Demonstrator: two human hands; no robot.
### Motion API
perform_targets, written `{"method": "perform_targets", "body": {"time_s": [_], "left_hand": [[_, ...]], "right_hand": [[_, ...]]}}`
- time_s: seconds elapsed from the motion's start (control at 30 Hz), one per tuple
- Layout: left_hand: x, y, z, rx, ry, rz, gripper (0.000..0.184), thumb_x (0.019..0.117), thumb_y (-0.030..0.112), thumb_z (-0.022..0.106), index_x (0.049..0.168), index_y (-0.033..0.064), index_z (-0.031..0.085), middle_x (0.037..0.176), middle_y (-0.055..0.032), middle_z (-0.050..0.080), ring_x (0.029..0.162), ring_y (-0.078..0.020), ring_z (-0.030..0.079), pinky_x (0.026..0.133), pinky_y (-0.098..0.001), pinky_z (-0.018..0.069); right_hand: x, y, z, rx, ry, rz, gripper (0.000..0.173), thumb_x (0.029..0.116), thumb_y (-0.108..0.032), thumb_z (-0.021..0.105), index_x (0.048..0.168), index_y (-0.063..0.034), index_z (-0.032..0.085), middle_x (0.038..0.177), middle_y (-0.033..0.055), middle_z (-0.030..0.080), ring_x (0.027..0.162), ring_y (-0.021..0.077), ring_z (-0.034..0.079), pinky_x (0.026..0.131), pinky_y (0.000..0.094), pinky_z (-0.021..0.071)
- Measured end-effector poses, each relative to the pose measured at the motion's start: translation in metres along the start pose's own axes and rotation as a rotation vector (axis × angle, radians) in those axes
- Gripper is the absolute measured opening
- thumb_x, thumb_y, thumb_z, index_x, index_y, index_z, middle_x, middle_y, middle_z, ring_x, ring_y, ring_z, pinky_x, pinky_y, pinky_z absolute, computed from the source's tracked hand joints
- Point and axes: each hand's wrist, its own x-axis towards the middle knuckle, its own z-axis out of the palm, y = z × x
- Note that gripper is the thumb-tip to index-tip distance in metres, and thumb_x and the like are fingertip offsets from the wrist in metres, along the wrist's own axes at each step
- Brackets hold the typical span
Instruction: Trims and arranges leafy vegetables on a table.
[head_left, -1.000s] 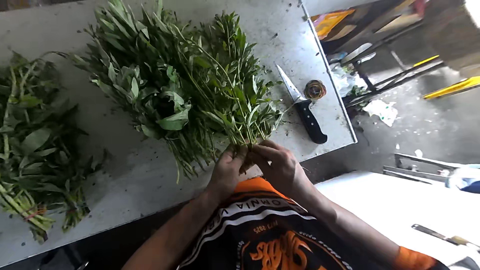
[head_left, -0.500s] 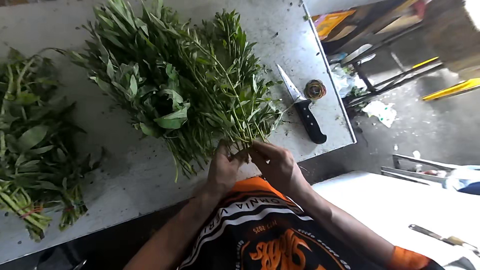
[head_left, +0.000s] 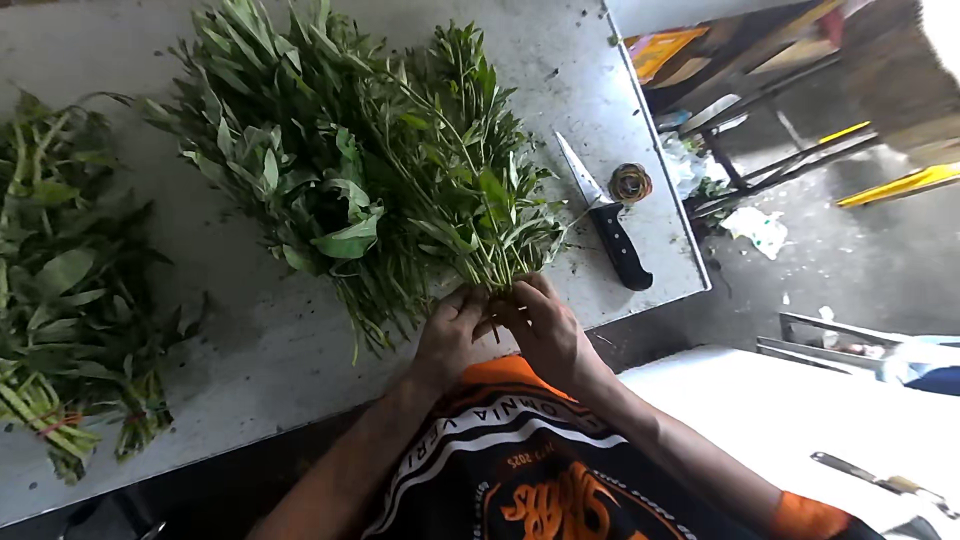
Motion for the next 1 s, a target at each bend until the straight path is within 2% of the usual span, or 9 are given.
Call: {"method": "perform_targets", "body": {"time_s": [0.17, 0.27, 0.33, 0.5, 0.6, 0.67, 0.8, 0.9, 1.0], "left_hand": [[0.004, -0.009, -0.003, 0.172, 0.068, 0.122, 0.037, 0.1022, 0.005, 0.058, 0.138, -0.0007, 0.054, 0.125, -0.0103, 0.066, 0.106, -0.0121, 0.069, 0.094, -0.0297, 0.0591], [0.008, -0.015, -0.006, 0.299, 0.104, 0.157, 0.042, 0.0985, 0.009, 0.066, 0.139, 0.0032, 0.058, 0.131, -0.0078, 0.067, 0.115, -0.0103, 0.066, 0.100, -0.0293, 0.0558], [0.008, -0.013, -0.003, 0.348, 0.138, 0.144, 0.038, 0.0975, 0.012, 0.069, 0.134, 0.0051, 0.063, 0.125, -0.0056, 0.070, 0.110, -0.0077, 0.068, 0.096, -0.0272, 0.0570], [0.008, -0.006, 0.000, 0.405, 0.178, 0.193, 0.025, 0.1017, 0.016, 0.063, 0.122, 0.0041, 0.071, 0.123, -0.0044, 0.071, 0.112, -0.0059, 0.067, 0.100, -0.0268, 0.0543], [0.007, -0.005, 0.002, 0.371, 0.222, 0.197, 0.022, 0.1028, 0.017, 0.061, 0.113, 0.0011, 0.074, 0.117, -0.0059, 0.073, 0.110, -0.0061, 0.068, 0.098, -0.0261, 0.0550], [0.009, -0.008, 0.004, 0.342, 0.248, 0.224, 0.022, 0.1028, 0.016, 0.061, 0.112, 0.0013, 0.075, 0.114, -0.0051, 0.075, 0.105, -0.0049, 0.068, 0.094, -0.0242, 0.0549], [0.015, -0.015, 0.003, 0.348, 0.283, 0.323, 0.020, 0.1000, 0.013, 0.065, 0.115, 0.0031, 0.074, 0.131, -0.0056, 0.068, 0.118, -0.0061, 0.065, 0.099, -0.0245, 0.0538], [0.021, -0.016, 0.003, 0.346, 0.278, 0.344, 0.022, 0.0986, 0.012, 0.067, 0.120, 0.0049, 0.070, 0.128, -0.0046, 0.068, 0.109, -0.0083, 0.068, 0.093, -0.0272, 0.0579], [0.020, -0.011, 0.006, 0.326, 0.251, 0.281, 0.024, 0.1000, 0.012, 0.065, 0.123, 0.0044, 0.065, 0.116, -0.0042, 0.070, 0.091, -0.0088, 0.069, 0.083, -0.0270, 0.0596]], "right_hand": [[-0.011, -0.001, -0.001, -0.011, 0.009, 0.040, 0.027, 0.1050, -0.027, 0.055, 0.112, -0.0047, 0.069, 0.131, 0.0156, 0.057, 0.101, 0.0127, 0.066, 0.083, 0.0269, 0.0593], [-0.011, -0.002, -0.002, -0.083, -0.032, 0.039, 0.031, 0.1076, -0.027, 0.049, 0.120, -0.0025, 0.063, 0.121, 0.0139, 0.064, 0.095, 0.0145, 0.067, 0.082, 0.0309, 0.0587], [-0.010, -0.005, -0.002, -0.146, -0.033, 0.035, 0.033, 0.1082, -0.028, 0.047, 0.124, -0.0018, 0.061, 0.120, 0.0141, 0.064, 0.094, 0.0164, 0.068, 0.081, 0.0326, 0.0589], [-0.009, -0.006, -0.003, -0.159, -0.051, 0.055, 0.033, 0.1088, -0.029, 0.044, 0.116, -0.0020, 0.062, 0.107, 0.0127, 0.065, 0.088, 0.0170, 0.068, 0.077, 0.0339, 0.0589], [-0.011, -0.009, -0.007, -0.022, -0.123, 0.114, 0.030, 0.1101, -0.025, 0.041, 0.121, -0.0036, 0.058, 0.101, 0.0047, 0.070, 0.085, 0.0098, 0.071, 0.077, 0.0290, 0.0602], [-0.012, -0.011, -0.008, 0.134, -0.174, 0.164, 0.028, 0.1116, -0.024, 0.038, 0.125, -0.0048, 0.054, 0.107, 0.0006, 0.074, 0.088, 0.0069, 0.073, 0.079, 0.0259, 0.0615], [-0.012, -0.010, -0.003, 0.403, -0.133, 0.188, 0.026, 0.1119, -0.019, 0.036, 0.126, -0.0016, 0.049, 0.101, 0.0031, 0.073, 0.084, 0.0106, 0.074, 0.077, 0.0281, 0.0635], [-0.011, -0.007, -0.001, 0.464, -0.103, 0.161, 0.031, 0.1117, -0.019, 0.036, 0.135, 0.0001, 0.043, 0.093, 0.0027, 0.067, 0.078, 0.0105, 0.070, 0.074, 0.0283, 0.0629], [-0.009, -0.007, -0.005, 0.302, -0.123, 0.161, 0.046, 0.1113, -0.022, 0.037, 0.152, -0.0014, 0.031, 0.088, 0.0003, 0.061, 0.073, 0.0061, 0.064, 0.070, 0.0251, 0.0587]]}}
